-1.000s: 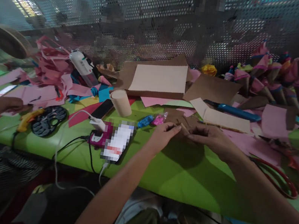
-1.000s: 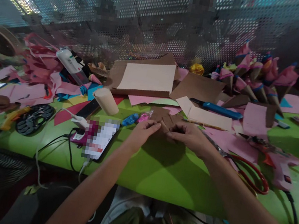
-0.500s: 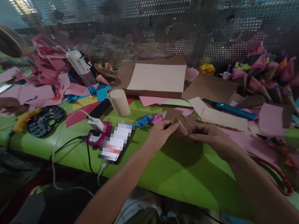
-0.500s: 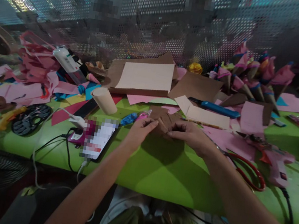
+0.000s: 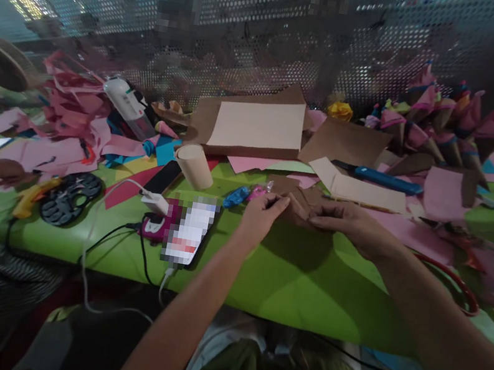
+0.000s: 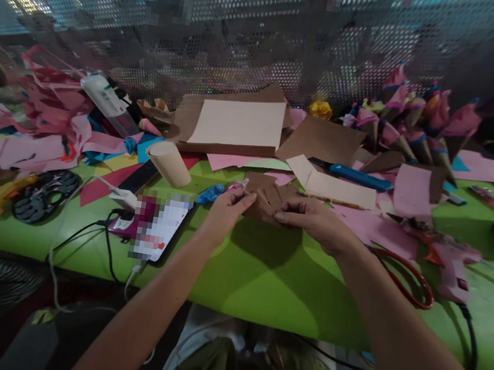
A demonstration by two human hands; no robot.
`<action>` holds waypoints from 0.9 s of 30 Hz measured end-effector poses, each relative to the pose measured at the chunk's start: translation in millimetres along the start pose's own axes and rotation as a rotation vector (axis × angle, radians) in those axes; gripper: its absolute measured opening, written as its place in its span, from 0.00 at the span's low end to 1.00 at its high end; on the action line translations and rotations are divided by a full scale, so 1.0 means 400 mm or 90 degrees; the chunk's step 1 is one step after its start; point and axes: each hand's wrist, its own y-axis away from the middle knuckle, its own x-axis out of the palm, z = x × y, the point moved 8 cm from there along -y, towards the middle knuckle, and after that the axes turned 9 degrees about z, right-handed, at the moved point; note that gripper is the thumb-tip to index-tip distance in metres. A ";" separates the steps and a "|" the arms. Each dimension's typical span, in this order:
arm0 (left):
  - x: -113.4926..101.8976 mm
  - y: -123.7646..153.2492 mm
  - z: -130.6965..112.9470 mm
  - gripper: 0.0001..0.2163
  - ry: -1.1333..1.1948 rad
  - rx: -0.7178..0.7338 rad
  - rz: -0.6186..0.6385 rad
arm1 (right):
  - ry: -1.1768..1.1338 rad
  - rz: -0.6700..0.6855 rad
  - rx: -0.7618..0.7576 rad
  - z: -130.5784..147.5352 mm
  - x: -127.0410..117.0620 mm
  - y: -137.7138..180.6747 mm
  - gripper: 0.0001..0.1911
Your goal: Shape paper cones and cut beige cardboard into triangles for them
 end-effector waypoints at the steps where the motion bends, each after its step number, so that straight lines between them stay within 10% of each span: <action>1: 0.000 0.000 -0.001 0.13 -0.002 0.001 -0.002 | 0.002 0.000 0.001 0.000 0.000 0.000 0.22; 27: 0.031 -0.003 -0.004 0.14 -0.034 0.005 0.066 | 0.010 -0.022 -0.006 -0.001 0.005 -0.008 0.16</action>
